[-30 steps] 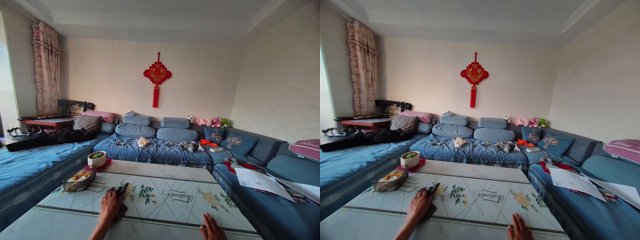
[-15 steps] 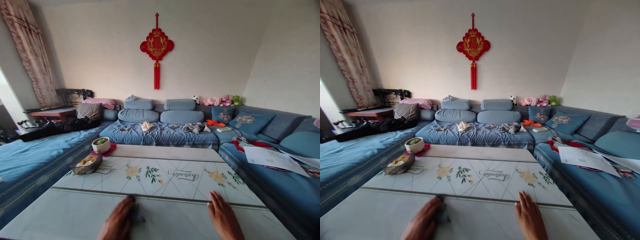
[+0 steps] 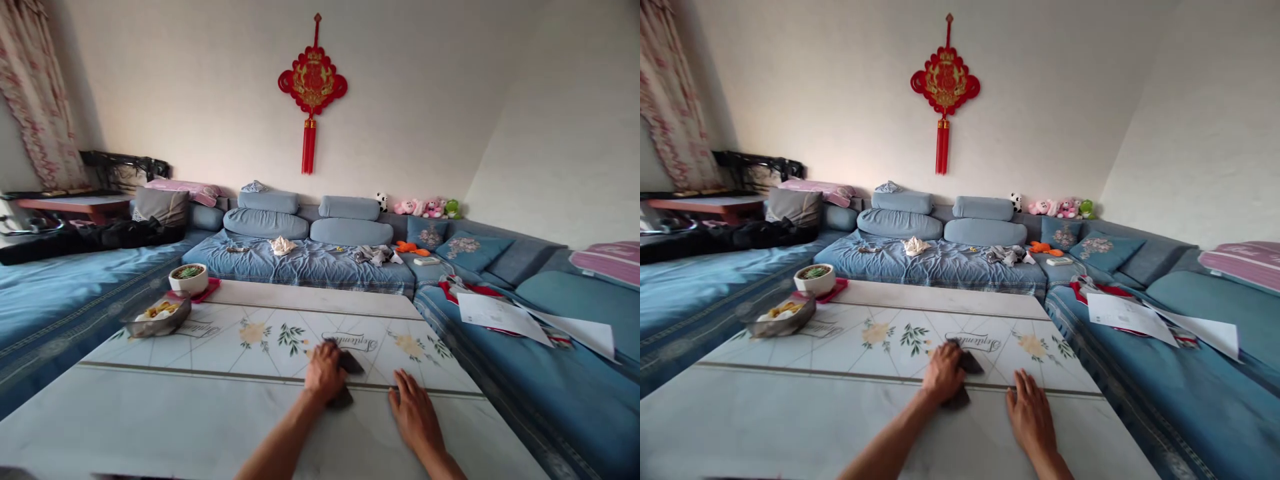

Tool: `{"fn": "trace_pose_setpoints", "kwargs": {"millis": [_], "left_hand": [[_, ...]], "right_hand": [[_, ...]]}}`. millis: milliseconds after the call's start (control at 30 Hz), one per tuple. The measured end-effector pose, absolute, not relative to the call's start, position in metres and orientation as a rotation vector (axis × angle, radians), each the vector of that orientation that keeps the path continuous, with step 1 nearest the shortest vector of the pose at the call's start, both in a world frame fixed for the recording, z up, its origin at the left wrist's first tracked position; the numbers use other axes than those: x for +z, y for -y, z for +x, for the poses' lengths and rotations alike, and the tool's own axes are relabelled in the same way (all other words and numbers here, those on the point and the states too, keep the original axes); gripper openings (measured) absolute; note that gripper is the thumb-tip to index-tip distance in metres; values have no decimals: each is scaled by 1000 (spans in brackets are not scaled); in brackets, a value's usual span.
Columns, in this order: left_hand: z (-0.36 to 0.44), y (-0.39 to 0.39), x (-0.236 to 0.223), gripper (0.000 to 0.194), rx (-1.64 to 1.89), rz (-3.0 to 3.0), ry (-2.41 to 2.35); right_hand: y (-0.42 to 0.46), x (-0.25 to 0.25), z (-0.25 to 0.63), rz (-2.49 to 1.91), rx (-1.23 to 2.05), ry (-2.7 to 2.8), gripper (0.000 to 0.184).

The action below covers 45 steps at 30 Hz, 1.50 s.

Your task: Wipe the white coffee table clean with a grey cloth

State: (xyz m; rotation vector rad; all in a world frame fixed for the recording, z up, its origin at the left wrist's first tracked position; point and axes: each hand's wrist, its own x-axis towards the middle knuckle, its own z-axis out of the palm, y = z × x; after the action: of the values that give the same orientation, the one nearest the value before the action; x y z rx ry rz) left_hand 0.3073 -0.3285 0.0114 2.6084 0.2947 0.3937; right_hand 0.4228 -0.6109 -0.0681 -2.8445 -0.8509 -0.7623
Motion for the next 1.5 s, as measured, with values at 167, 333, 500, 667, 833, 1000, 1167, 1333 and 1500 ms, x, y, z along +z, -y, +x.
{"fn": "trace_pose_setpoints", "kwargs": {"millis": [167,333,500,667,833,1000,1167,1333,1500], "left_hand": [[221,367,-71,63,431,2601,221],[99,229,-110,68,661,2890,-87],[32,61,-60,58,681,2900,-842],[137,14,5,51,508,2751,-1470],[312,51,48,50,390,2671,-1479],[423,136,37,50,422,2784,-1045],[386,218,3,63,422,2714,-279],[247,189,-11,81,339,2712,-206],[221,98,3,69,423,2744,-781]], "right_hand": [[554,-10,435,-3045,-523,756,35],[449,6,469,-2859,-431,763,32],[395,-8,482,-2628,-275,825,35],[402,-22,506,-2447,-97,605,64],[404,-26,520,-2240,-22,476,69],[406,-14,516,-2098,-31,420,71],[413,4,513,-2037,-36,397,80],[421,1,512,-2025,56,381,79],[412,-10,515,-2137,55,371,66]]}}
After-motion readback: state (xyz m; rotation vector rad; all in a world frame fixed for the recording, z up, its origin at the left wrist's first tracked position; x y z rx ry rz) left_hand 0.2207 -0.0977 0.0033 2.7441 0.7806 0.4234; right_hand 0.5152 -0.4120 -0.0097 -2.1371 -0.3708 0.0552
